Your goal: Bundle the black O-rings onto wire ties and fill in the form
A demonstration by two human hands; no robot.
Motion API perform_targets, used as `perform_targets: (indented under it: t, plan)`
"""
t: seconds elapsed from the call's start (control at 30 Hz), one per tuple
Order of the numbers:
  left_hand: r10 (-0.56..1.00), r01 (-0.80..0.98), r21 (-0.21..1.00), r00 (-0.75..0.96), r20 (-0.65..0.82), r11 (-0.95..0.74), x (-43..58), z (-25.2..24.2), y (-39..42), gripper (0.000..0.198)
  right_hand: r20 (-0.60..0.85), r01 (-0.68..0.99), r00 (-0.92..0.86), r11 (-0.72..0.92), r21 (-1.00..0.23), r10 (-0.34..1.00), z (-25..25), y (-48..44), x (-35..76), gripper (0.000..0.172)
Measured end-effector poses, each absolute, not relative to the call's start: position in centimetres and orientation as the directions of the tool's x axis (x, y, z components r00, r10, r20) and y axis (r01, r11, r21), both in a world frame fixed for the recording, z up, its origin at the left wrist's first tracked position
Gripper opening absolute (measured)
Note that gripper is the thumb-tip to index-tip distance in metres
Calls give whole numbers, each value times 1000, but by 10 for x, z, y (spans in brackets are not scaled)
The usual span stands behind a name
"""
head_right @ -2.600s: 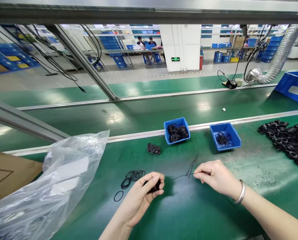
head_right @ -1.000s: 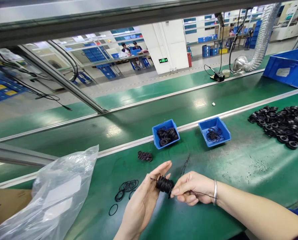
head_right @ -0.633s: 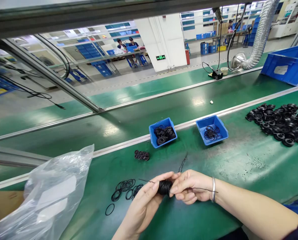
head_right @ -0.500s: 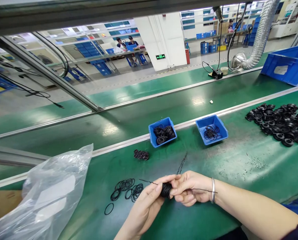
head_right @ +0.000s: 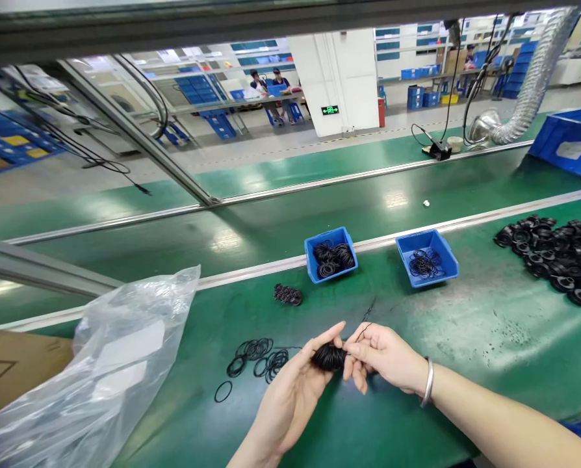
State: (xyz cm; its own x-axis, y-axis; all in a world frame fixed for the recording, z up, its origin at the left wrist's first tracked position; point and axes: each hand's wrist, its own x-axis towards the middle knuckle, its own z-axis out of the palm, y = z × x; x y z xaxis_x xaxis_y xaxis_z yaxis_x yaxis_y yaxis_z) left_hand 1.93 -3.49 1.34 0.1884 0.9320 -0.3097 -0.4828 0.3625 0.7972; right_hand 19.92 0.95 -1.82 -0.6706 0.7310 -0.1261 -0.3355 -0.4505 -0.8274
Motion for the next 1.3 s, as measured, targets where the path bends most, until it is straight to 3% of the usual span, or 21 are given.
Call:
perform_targets:
  t: [0.23, 0.43, 0.7, 1.03, 1.1, 1.2, 1.3]
  plan:
    - [901, -429, 808, 340, -270, 404, 10, 18, -34, 41, -104, -366, -693, -473, -802, 713, -21, 5, 196, 37]
    - [883, -377, 819, 361, -301, 433, 3, 16, -34, 29, -127, -215, -679, -360, -908, 723, -15, 12, 203, 31]
    - [808, -457, 724, 541, -233, 516, -7, 22, -44, 39, -149, -230, -716, -432, -872, 682, -5, 11, 210, 29]
    - [875, -461, 762, 392, -285, 454, 7, 25, -44, 38, -120, -311, -507, -311, -898, 853, -5, -5, 197, 21]
    - [876, -476, 753, 390, -283, 455, 8, 28, -43, 36, -46, -283, -482, -206, -937, 875, 0, -5, 197, 19]
    - [859, -488, 723, 418, -297, 488, 5, 30, -41, 31, 197, -129, -513, 152, -980, 835, 10, 1, 205, 11]
    - [814, -474, 683, 476, -333, 556, 1, 29, -41, 30, 397, -8, -631, 506, -862, 666, 24, 9, 216, 11]
